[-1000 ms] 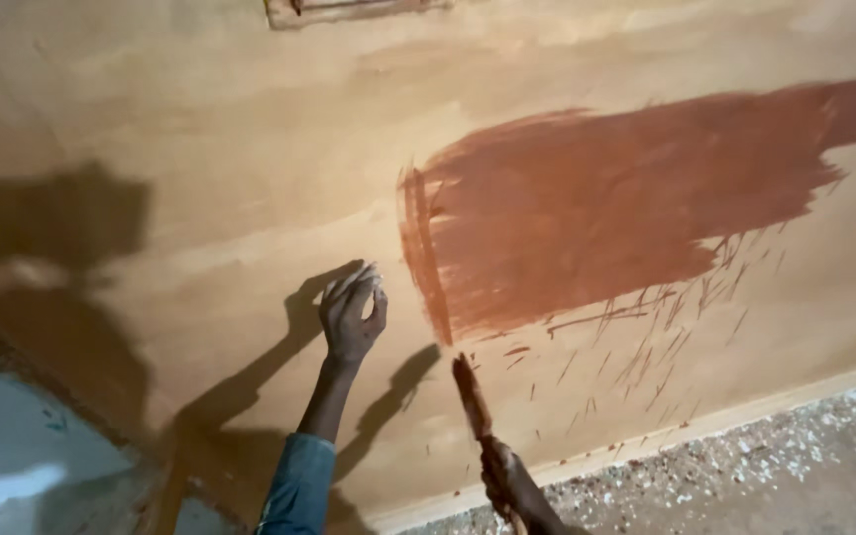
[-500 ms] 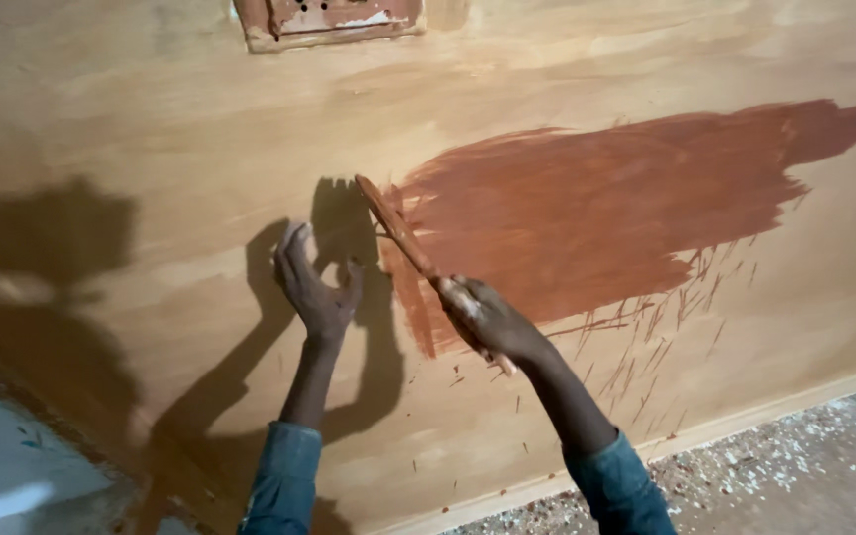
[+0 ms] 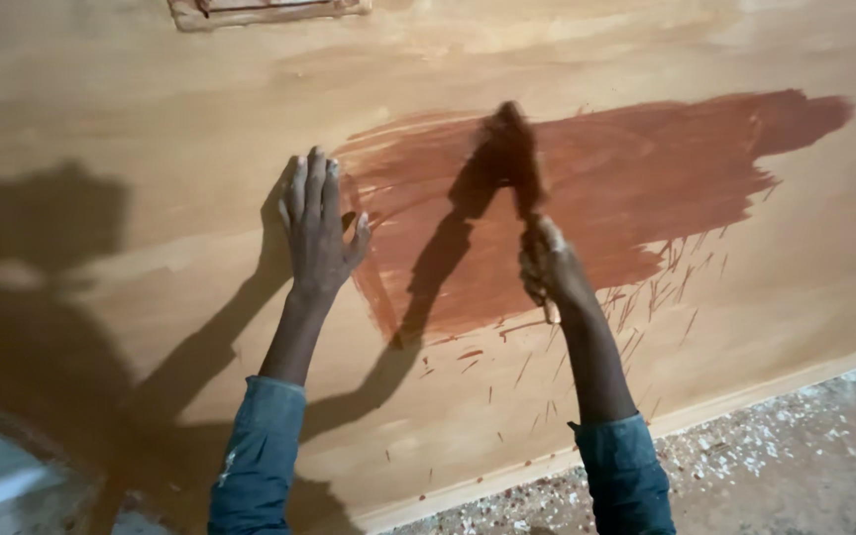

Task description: The person paints a wall with reddish-brown paint using a wide brush. They repeatedly dip the brush into a bucket to reload paint and continue applying it in broad horizontal strokes across the wall surface.

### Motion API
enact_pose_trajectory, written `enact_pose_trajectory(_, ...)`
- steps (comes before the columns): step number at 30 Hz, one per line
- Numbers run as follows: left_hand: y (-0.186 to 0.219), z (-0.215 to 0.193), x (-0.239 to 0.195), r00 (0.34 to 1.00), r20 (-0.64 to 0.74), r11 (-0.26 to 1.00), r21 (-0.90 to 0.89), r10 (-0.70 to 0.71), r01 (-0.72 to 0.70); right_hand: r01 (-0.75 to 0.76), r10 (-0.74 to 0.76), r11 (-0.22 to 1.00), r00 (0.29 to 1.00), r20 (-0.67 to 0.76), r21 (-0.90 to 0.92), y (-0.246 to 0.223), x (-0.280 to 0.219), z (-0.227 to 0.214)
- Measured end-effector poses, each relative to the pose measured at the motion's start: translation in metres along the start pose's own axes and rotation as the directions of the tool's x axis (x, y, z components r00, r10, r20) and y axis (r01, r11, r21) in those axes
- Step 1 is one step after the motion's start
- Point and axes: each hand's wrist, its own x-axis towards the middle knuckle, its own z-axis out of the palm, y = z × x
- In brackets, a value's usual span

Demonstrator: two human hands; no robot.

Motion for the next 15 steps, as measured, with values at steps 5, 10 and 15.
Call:
enact_pose_trajectory(5,-0.001,-0.015,0.017,0.995,0.08,0.996,0.062,0.052,-0.057,0.133,-0.102,0.968,0.983,-0.152,0.211,-0.007,-0.013,-0.04)
enact_pose_trajectory(10,0.014,-0.023,0.04,0.992,0.094,0.995,0.044,0.083,-0.087,0.219,-0.159,0.95,0.953,-0.257,0.224,-0.027,-0.032,-0.052)
enact_pose_trajectory(15,0.05,-0.013,0.06,0.982,0.169,0.993,0.056,0.089,-0.099,0.191,-0.307,0.931,0.87,-0.386,-0.31,-0.024,-0.007,-0.061)
